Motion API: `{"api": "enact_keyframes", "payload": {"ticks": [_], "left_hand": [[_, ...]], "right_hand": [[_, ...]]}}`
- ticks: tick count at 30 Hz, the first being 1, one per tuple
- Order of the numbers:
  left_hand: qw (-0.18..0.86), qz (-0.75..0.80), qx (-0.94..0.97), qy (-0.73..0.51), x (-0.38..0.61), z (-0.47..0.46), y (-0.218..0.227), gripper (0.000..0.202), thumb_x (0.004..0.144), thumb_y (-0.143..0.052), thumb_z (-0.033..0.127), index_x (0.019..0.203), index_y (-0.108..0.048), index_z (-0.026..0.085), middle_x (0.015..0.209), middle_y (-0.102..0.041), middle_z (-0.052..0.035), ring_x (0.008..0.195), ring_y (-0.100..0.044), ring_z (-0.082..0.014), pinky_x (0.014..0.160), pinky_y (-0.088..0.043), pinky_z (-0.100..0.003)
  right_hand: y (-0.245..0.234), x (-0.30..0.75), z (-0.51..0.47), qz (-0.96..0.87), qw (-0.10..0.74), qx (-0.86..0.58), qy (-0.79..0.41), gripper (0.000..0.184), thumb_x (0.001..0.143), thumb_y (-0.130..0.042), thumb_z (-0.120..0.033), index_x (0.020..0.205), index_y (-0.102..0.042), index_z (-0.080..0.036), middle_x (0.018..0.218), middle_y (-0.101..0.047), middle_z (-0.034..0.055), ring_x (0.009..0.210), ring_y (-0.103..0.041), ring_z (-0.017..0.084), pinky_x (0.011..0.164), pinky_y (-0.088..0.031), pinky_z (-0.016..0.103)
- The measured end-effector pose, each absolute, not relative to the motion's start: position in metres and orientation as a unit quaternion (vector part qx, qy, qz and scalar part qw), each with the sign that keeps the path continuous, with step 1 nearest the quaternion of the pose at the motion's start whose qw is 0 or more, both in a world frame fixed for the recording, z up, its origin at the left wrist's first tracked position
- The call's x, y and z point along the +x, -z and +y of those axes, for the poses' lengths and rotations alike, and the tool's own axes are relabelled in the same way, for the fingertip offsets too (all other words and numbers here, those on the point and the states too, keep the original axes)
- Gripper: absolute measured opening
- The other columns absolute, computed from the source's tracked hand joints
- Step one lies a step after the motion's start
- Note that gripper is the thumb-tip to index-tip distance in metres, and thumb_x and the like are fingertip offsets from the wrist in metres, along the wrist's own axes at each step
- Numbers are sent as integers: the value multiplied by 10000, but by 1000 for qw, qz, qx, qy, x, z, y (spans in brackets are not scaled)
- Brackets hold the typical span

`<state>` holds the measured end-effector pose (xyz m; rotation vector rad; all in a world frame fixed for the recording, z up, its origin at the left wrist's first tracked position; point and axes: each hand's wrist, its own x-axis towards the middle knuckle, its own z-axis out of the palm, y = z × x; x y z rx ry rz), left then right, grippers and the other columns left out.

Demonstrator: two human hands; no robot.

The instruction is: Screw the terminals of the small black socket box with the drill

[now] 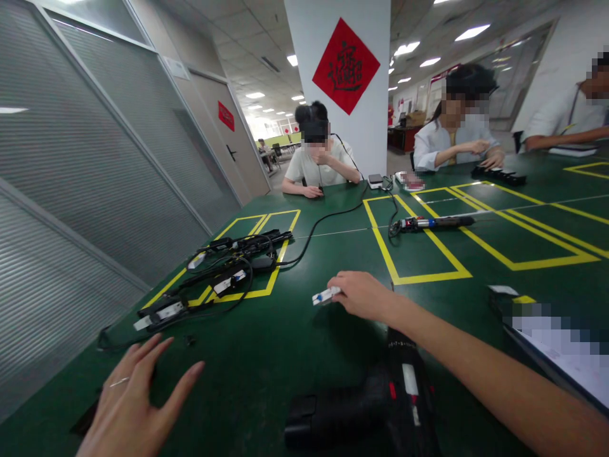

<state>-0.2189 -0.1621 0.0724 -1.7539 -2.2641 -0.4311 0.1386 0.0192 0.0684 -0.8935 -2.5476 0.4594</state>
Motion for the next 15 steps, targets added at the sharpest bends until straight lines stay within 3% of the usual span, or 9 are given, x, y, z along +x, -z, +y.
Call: {"api": "enact_keyframes", "payload": {"ticks": [2,3,5,7,9,12,15], "left_hand": [[121,-732,-642,194,-173,-153,-77,674,766,-490,536,1375,-234,406,1497,-316,27,1364,-305,-320,1122,-281,-527],[92,-709,-673,191,-150,-147,-79,672,760,-527,509,1368,-268,391,1483,-344,14,1334,-363,-314,1113,-305,-511],[18,-658,-733,175,-113,-133,-83,649,747,-584,466,1337,-334,366,1382,-490,-13,1231,-497,-300,1033,-415,-472],[-64,-624,-765,145,-89,-120,-83,444,786,-555,387,1220,-466,349,1182,-643,-13,1048,-628,-270,870,-520,-395],[-100,-622,-765,135,-81,-113,-83,324,823,-500,320,1145,-530,325,1045,-701,-15,918,-676,-250,765,-533,-344],[-74,-649,-741,158,-102,-114,-91,294,834,-493,379,1111,-568,313,1035,-707,-17,888,-681,-248,749,-511,-318],[-4,-758,-632,163,-161,-126,-112,353,790,-526,512,1026,-610,263,810,-721,-21,660,-671,-245,582,-476,-300]], "right_hand": [[-76,125,-1,-928,195,-274,-162,176,887,-526,-251,988,-651,-177,938,-659,81,848,-601,202,728,-462,340],[-80,119,-10,-934,193,-249,-166,187,884,-531,-269,1006,-649,-190,956,-660,77,856,-600,201,723,-458,325],[-86,109,-26,-942,193,-208,-178,185,877,-543,-270,1021,-642,-209,960,-664,56,874,-603,189,744,-455,299],[-88,103,-35,-943,196,-183,-195,179,878,-548,-263,1033,-630,-223,959,-669,29,894,-608,168,789,-452,272],[-86,100,-39,-938,203,-185,-211,214,896,-530,-279,1091,-597,-222,1013,-665,25,942,-607,162,838,-448,262],[-75,99,-39,-925,205,-227,-223,446,899,-510,-389,1281,-457,-163,1184,-604,104,994,-602,204,839,-474,306],[-64,100,-38,-925,178,-253,-221,573,870,-528,-439,1332,-416,-119,1196,-586,168,955,-624,261,769,-508,367]]}}
